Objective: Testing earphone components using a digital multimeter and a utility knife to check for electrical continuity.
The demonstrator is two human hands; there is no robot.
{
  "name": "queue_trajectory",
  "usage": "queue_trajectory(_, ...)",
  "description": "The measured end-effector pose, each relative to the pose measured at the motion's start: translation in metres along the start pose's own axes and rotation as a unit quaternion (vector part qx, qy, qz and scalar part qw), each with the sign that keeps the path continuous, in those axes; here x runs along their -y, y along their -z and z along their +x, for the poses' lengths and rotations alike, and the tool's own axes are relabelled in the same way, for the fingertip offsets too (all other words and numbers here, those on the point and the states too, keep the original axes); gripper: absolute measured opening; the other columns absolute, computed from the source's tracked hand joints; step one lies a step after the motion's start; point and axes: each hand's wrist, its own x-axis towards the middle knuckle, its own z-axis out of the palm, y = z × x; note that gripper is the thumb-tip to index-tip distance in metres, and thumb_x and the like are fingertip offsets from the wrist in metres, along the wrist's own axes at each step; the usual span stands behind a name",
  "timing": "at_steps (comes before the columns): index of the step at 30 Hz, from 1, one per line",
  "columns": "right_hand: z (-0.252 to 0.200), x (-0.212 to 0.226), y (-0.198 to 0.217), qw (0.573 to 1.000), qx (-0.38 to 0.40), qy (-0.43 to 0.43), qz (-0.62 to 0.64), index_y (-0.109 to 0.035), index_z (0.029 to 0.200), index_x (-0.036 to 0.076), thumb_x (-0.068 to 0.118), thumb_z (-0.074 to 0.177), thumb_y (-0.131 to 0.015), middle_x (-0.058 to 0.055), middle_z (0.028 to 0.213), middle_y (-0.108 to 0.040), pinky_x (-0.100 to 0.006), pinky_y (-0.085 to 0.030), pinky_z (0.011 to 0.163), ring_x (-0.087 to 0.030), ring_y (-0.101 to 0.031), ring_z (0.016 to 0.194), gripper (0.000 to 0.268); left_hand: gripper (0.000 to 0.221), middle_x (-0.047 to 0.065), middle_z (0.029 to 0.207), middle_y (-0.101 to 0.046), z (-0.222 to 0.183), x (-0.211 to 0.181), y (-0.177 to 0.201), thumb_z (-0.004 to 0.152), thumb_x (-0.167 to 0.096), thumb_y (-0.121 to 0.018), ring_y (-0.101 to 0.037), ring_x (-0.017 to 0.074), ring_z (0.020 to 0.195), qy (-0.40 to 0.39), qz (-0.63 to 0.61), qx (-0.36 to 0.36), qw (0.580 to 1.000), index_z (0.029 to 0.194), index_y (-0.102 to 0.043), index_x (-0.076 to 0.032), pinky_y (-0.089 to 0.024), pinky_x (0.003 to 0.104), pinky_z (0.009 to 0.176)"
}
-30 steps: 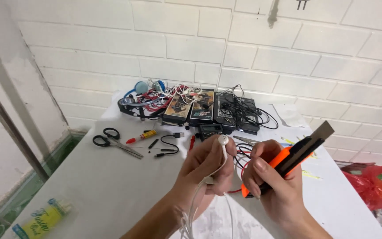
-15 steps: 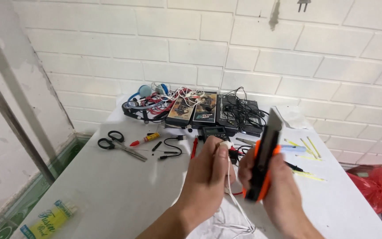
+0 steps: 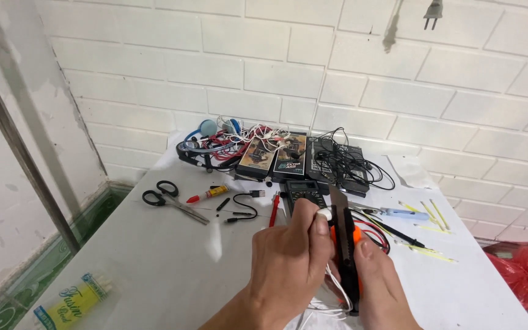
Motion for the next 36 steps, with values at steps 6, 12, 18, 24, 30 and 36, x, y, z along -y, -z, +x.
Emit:
queue_trajectory(6,-0.008,0.037,-0.019,0.984,-0.105,-0.142,0.029,-0.073,0.138,0.004,0.031,0.095,-0.043,-0.017,0.126,-0.082,-0.034,-0.053,0.102,-0.022,-0.073,0.116,0.059,0.028,0.000,0.052,-0.059,0.000,0.001,-0.001,0.107,-0.036,-0.027,-0.061,0.0333,0.042,-0.003,0.002,-0.015,1.000,0.094,-0.041,-0.015,-0.044,0.046,0.041)
queue_trajectory(12,0.016,-0.003,0.009,0.980,0.112,0.146,0.077,-0.062,0.098,-0.002,0.061,0.098,-0.047,-0.009,0.066,-0.052,-0.030,-0.037,0.040,-0.018,-0.048,0.048,0.065,0.028,0.006,0.063,-0.066,0.001,-0.001,0.004,0.106,-0.037,-0.027,-0.063,0.0406,0.055,0.039,-0.044,0.071,0.996,0.100,-0.046,-0.017,-0.042,0.052,0.052)
queue_trajectory(18,0.021,0.012,0.015,0.983,0.033,0.176,0.036,-0.068,0.103,-0.003,0.017,0.093,-0.069,-0.006,0.057,-0.049,-0.026,-0.039,0.042,-0.014,-0.044,0.046,0.022,0.020,0.002,0.059,-0.067,0.002,-0.008,0.012,0.106,-0.027,-0.040,-0.063,0.0262,0.044,-0.118,-0.093,0.016,0.989,0.097,-0.050,-0.013,-0.042,0.038,0.042)
queue_trajectory(24,0.025,0.017,0.018,0.974,0.057,0.169,0.140,-0.066,0.097,-0.002,0.011,0.089,-0.072,-0.009,0.061,-0.052,-0.030,-0.037,0.043,-0.018,-0.046,0.047,0.017,0.033,0.001,0.059,-0.049,0.002,-0.003,0.019,0.108,-0.036,-0.030,-0.046,0.0180,0.045,-0.047,-0.198,0.127,0.971,0.100,-0.052,-0.013,-0.035,0.036,0.046)
queue_trajectory(30,0.034,0.006,0.019,0.962,0.090,0.092,0.240,-0.060,0.100,0.000,0.011,0.092,-0.069,-0.010,0.060,-0.050,-0.026,-0.035,0.037,-0.015,-0.047,0.045,0.016,0.018,0.000,0.055,-0.044,0.002,-0.004,0.017,0.108,-0.028,-0.043,-0.040,0.0141,0.045,-0.046,-0.234,0.109,0.965,0.101,-0.051,-0.013,-0.032,0.034,0.047)
queue_trajectory(36,0.029,0.012,0.016,0.969,0.075,0.036,0.235,-0.059,0.097,0.002,0.014,0.094,-0.068,-0.008,0.063,-0.047,-0.026,-0.034,0.040,-0.014,-0.043,0.050,0.016,0.017,-0.001,0.057,-0.046,0.002,-0.004,0.019,0.108,-0.027,-0.043,-0.042,0.0134,0.048,-0.046,-0.237,0.107,0.965,0.099,-0.050,-0.014,-0.036,0.033,0.049)
